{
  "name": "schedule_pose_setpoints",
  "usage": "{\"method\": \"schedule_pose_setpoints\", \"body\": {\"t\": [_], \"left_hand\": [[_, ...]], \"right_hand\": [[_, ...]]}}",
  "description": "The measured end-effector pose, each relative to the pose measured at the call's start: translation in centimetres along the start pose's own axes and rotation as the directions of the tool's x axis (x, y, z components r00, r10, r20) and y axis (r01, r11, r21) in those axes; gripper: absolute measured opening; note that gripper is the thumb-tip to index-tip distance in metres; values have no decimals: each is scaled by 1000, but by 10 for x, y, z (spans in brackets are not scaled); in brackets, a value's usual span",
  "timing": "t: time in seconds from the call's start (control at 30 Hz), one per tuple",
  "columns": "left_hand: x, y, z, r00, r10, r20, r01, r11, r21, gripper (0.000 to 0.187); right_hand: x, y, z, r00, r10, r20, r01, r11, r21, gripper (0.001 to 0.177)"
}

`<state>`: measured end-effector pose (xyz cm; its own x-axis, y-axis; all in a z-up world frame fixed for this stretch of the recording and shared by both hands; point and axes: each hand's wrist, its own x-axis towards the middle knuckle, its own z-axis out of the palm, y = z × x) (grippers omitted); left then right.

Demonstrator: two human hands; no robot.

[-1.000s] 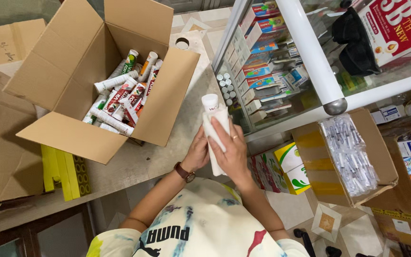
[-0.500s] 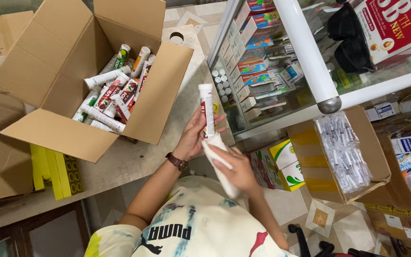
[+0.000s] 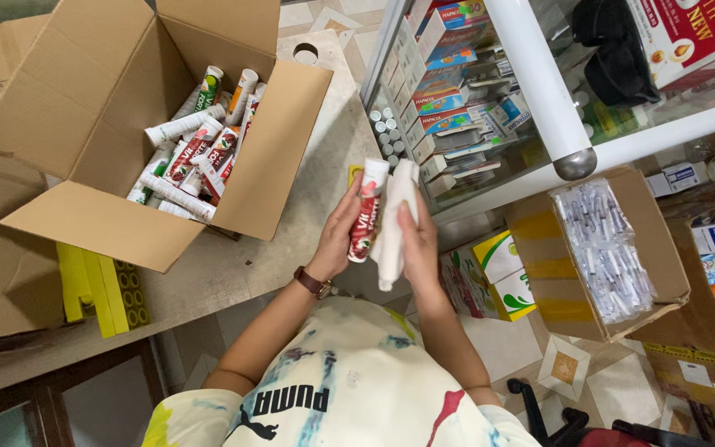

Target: The person repeatedly picks up small white tubes from a cardboard box, wipes each tube with a white cloth, and places them into a yellow plastic tray. The person fills the tray and then places it onto a glass shelf.

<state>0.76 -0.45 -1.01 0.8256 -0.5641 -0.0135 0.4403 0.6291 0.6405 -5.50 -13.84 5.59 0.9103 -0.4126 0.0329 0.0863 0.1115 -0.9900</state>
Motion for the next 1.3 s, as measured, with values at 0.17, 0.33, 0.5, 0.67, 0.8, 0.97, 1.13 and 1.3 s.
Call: {"method": "schedule_pose_setpoints", "body": {"t": [0.17,0.33,0.5,0.67,0.8,0.97,1.13,1.3], "left_hand": [[1,-21,-19,999,-34,15,36,993,-114,59],[1,-38,-39,996,-84,-37,65,932,-356,52],[0,-19,-33,999,-30,24,36,948,-316,52],[10,9,-15,998,27,62,-6,945,-326,45],[24,6,-15,999,35,3,-31,922,-386,39],[30,3,-2,1000,-15,24,23,931,-365,36],[50,16,6,990,-131,58,130,991,18,36],[86,10,-6,995,-91,-35,98,901,424,51]], "right_hand": [[3,-3,18,881,-392,266,471,664,-581,48],[-11,-21,40,790,-474,388,591,421,-688,51],[-26,-20,39,807,-413,423,580,415,-701,53],[-52,-2,16,828,-344,443,558,420,-716,52],[-60,44,-18,889,-275,366,454,631,-629,48],[-49,77,-51,941,282,186,-329,887,323,56],[-42,79,-60,852,277,444,-512,263,818,57],[-34,92,-76,810,379,448,-559,266,786,54]]}}
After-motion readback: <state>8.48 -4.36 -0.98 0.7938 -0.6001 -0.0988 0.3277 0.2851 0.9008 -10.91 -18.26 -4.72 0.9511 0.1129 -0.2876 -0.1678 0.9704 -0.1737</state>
